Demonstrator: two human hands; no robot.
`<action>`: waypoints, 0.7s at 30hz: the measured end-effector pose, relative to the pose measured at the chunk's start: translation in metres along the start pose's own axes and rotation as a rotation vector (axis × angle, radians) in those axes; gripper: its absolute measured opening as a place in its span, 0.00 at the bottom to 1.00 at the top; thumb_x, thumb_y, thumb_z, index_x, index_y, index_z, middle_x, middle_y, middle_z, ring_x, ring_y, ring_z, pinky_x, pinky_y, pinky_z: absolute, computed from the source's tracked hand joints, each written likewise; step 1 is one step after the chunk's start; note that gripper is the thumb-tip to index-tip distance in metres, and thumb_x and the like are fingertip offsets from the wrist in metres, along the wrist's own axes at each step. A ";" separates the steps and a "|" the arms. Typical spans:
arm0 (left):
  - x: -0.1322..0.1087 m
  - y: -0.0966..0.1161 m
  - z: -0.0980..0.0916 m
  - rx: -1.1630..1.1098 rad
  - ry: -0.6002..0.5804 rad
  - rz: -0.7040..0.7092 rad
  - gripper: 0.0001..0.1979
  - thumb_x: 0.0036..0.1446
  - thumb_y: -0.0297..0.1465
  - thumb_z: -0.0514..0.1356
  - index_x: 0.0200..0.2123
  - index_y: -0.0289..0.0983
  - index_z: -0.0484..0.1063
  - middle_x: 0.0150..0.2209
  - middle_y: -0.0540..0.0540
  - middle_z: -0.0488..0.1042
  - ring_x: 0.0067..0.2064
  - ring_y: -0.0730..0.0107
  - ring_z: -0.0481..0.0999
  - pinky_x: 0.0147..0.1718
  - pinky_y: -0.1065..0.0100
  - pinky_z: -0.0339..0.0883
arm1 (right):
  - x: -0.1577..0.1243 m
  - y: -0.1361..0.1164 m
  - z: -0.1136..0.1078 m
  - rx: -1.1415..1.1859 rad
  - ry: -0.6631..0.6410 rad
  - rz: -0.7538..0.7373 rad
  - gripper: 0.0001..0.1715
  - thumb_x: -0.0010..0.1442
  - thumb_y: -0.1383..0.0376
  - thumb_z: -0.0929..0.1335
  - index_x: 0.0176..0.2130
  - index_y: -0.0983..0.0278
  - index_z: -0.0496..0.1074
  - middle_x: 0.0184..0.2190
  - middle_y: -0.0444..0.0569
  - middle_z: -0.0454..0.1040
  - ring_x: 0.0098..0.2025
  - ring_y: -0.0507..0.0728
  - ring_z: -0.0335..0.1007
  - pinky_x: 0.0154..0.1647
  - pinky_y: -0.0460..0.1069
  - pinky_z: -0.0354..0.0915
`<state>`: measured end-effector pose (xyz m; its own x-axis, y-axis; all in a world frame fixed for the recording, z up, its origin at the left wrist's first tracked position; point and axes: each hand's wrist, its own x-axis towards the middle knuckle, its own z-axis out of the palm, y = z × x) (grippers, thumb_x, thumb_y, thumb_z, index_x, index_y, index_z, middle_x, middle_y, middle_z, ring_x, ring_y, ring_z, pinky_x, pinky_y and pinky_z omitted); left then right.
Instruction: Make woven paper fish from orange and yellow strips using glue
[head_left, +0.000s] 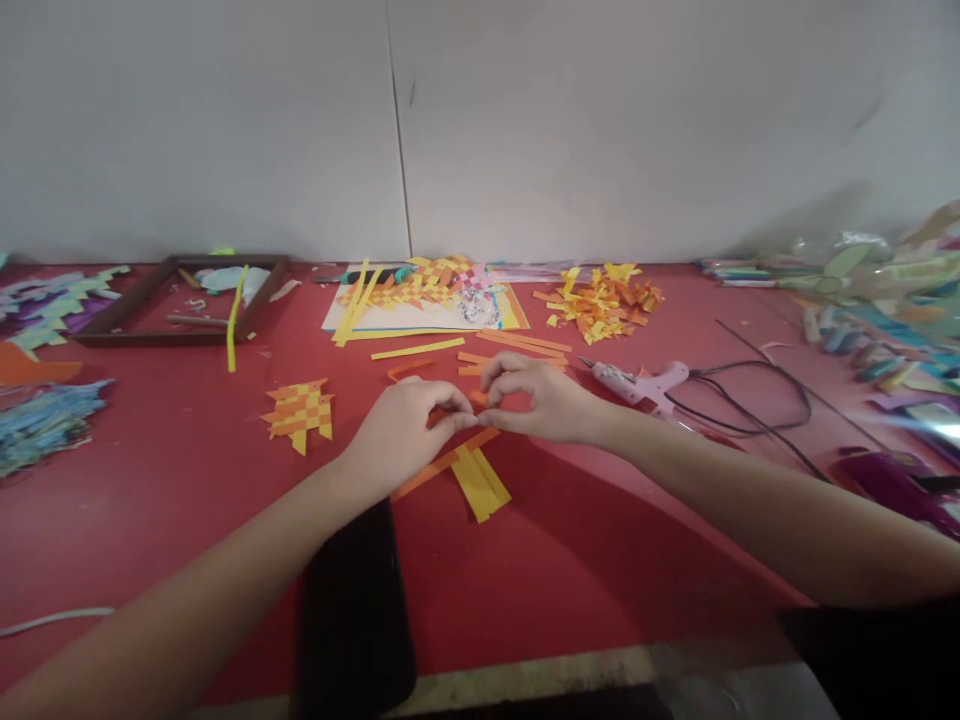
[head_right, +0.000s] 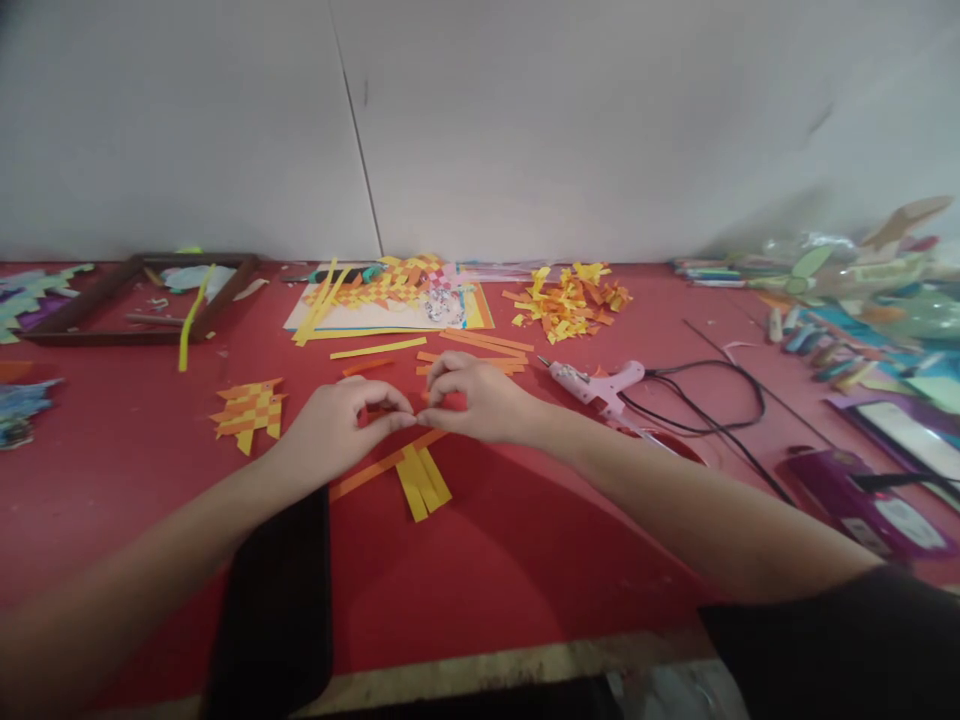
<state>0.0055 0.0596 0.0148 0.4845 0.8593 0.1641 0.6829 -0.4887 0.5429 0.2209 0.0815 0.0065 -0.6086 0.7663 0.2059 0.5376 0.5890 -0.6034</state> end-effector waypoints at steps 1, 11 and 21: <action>-0.002 0.003 -0.004 -0.017 0.004 -0.005 0.08 0.62 0.35 0.61 0.33 0.40 0.77 0.32 0.52 0.80 0.34 0.67 0.75 0.34 0.68 0.68 | -0.006 -0.003 -0.004 0.032 -0.004 0.008 0.12 0.59 0.59 0.71 0.27 0.62 0.74 0.39 0.48 0.71 0.40 0.54 0.71 0.44 0.50 0.67; -0.044 0.011 0.014 0.251 0.180 -0.018 0.18 0.63 0.33 0.55 0.54 0.32 0.68 0.55 0.33 0.71 0.57 0.46 0.68 0.54 0.46 0.64 | -0.018 0.014 0.008 -0.325 0.096 0.160 0.14 0.65 0.61 0.65 0.29 0.62 0.72 0.36 0.51 0.73 0.42 0.59 0.70 0.47 0.54 0.67; -0.084 0.025 0.048 0.458 -0.120 0.267 0.32 0.64 0.48 0.54 0.59 0.27 0.67 0.60 0.29 0.69 0.57 0.40 0.69 0.55 0.45 0.64 | -0.041 -0.005 0.011 -0.203 0.008 -0.084 0.09 0.68 0.62 0.64 0.40 0.59 0.73 0.41 0.51 0.76 0.46 0.59 0.70 0.50 0.55 0.66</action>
<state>0.0082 -0.0318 -0.0252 0.7146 0.6858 0.1381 0.6827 -0.7267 0.0764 0.2368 0.0445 -0.0071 -0.6524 0.7136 0.2554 0.5921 0.6902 -0.4161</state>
